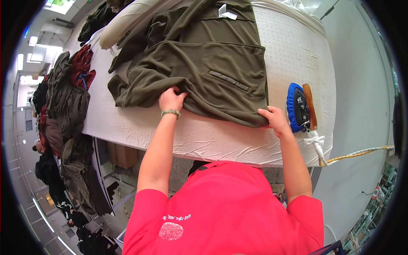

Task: The recorder is ironing a garment on an industrial ironing table, meticulously pressing different sections of the fabric.

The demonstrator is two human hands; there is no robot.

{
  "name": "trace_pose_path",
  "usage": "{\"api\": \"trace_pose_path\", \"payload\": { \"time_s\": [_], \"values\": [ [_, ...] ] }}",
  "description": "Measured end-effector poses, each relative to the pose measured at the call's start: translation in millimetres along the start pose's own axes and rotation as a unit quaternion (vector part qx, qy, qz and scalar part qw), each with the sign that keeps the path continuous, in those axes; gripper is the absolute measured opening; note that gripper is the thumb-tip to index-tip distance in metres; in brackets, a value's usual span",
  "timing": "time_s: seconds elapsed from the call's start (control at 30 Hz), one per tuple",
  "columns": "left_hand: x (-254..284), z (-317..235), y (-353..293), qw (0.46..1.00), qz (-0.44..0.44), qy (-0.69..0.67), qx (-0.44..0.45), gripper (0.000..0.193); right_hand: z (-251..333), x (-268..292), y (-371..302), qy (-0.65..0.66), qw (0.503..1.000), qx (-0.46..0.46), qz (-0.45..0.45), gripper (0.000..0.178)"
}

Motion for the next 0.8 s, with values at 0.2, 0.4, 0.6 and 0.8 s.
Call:
{"api": "trace_pose_path", "payload": {
  "time_s": [0.2,0.4,0.6,0.8],
  "values": [
    [3.0,4.2,3.3,0.994,0.098,-0.007,-0.04,0.023,16.4,-7.1,-11.6,0.014,0.999,-0.033,0.013,0.023],
    [99.7,30.3,-87.7,0.97,-0.043,-0.205,-0.123,0.017,26.1,-2.9,-32.6,0.019,1.0,-0.008,0.021,0.026],
    [-28.8,142.0,-121.9,0.929,0.022,-0.332,0.16,0.018,-26.8,9.0,-2.0,-0.108,0.994,-0.016,-0.001,0.026],
    [-30.1,70.2,-110.0,0.748,0.054,-0.609,0.258,0.038,3.0,-8.6,-13.2,-0.098,0.994,0.055,-0.016,0.021]
  ]
}}
Point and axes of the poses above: each hand's wrist, its own y-axis towards the middle knuckle, its own x-axis out of the back of the hand, z = x × y, the point moved 9 cm from there along y, towards the middle knuckle, and after that the axes turned 6 degrees about y, right-handed, at the moved point
